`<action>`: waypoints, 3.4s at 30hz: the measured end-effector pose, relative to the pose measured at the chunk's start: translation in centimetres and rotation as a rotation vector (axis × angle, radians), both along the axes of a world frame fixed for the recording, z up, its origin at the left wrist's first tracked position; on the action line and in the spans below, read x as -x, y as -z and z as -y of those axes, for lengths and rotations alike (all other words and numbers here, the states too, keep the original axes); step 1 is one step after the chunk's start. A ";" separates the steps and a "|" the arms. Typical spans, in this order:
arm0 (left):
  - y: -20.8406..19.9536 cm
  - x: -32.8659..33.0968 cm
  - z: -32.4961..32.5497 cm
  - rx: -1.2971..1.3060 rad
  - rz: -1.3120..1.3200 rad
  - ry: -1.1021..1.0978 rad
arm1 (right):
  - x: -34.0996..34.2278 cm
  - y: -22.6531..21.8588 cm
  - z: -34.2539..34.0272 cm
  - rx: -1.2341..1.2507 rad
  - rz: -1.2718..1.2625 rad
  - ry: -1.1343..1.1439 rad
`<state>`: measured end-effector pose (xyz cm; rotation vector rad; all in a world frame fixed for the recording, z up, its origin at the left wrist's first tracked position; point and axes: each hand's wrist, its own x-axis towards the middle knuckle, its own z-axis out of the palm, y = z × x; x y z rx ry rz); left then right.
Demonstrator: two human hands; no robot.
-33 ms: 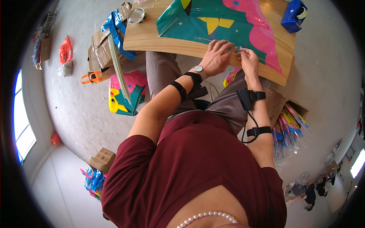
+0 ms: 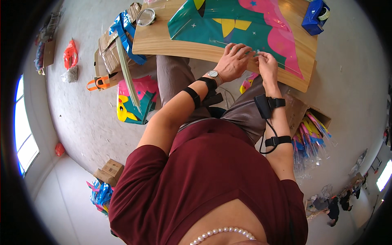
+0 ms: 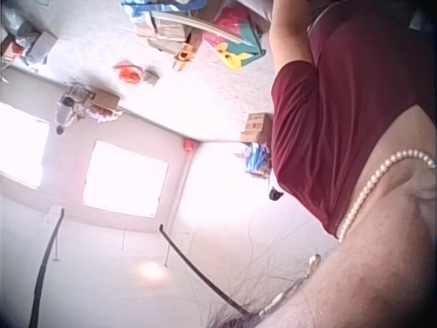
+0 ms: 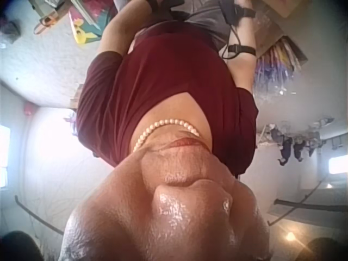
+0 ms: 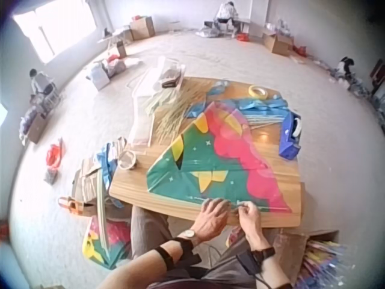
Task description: Assembling a cartoon-themed kite by attaching support sticks and securing them with tape.
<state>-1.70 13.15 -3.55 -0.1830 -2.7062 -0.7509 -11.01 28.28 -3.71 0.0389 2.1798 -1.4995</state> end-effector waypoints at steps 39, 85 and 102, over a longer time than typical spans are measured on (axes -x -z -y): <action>-0.4 0.1 -0.6 0.129 0.095 0.043 | 2.0 -1.7 0.4 -0.662 -0.613 -0.123; -14.6 4.9 17.0 0.210 0.062 0.024 | -4.2 -1.8 -11.6 -0.328 -1.028 -0.413; -30.9 -8.5 21.1 0.085 0.201 0.042 | 0.2 -25.9 -25.8 -0.076 -0.649 -0.135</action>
